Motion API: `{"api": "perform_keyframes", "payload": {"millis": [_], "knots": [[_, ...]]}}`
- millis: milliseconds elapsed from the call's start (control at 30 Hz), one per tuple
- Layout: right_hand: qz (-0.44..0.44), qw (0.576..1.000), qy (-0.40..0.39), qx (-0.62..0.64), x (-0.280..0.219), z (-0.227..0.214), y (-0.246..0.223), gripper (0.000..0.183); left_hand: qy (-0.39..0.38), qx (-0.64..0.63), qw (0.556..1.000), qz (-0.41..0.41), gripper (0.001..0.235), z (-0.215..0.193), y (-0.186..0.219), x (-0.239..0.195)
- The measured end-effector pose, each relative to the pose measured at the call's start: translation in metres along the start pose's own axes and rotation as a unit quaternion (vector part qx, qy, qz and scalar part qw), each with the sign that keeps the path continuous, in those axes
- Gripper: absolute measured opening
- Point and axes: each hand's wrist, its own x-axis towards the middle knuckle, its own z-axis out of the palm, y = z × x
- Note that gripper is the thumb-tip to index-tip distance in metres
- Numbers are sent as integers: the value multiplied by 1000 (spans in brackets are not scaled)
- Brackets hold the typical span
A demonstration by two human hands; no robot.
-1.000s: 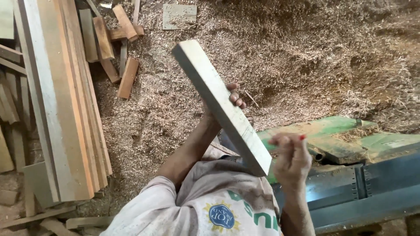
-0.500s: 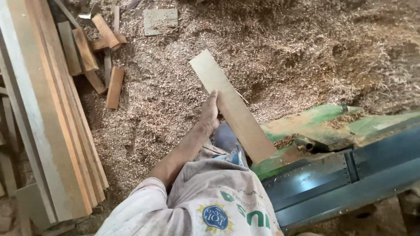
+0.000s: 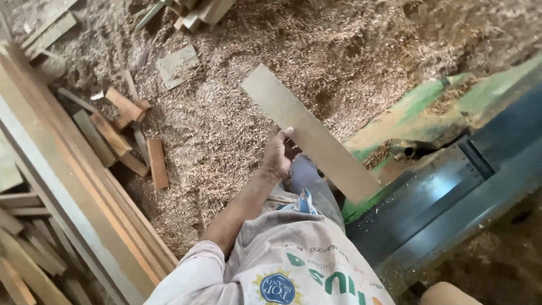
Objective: Selecting, inspecting, and feeding wooden boards through a jointer machine to square the edges.
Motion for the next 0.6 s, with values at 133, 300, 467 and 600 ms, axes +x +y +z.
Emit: {"api": "perform_keyframes", "payload": {"millis": [133,300,467,600], "knots": [[-37,997,2,-66,-49,7,17,69,-56,2,998,-34,20,-8,-33,22],[-85,982,-12,-168,-119,24,46,84,-118,58,988,-82,18,21,-67,24],[66,904,-84,-414,-209,56,84,118,-120,238,952,-149,29,72,-124,1],[215,811,-42,-542,-274,62,99,109,-130,448,871,-151,46,87,-195,-15]]}}
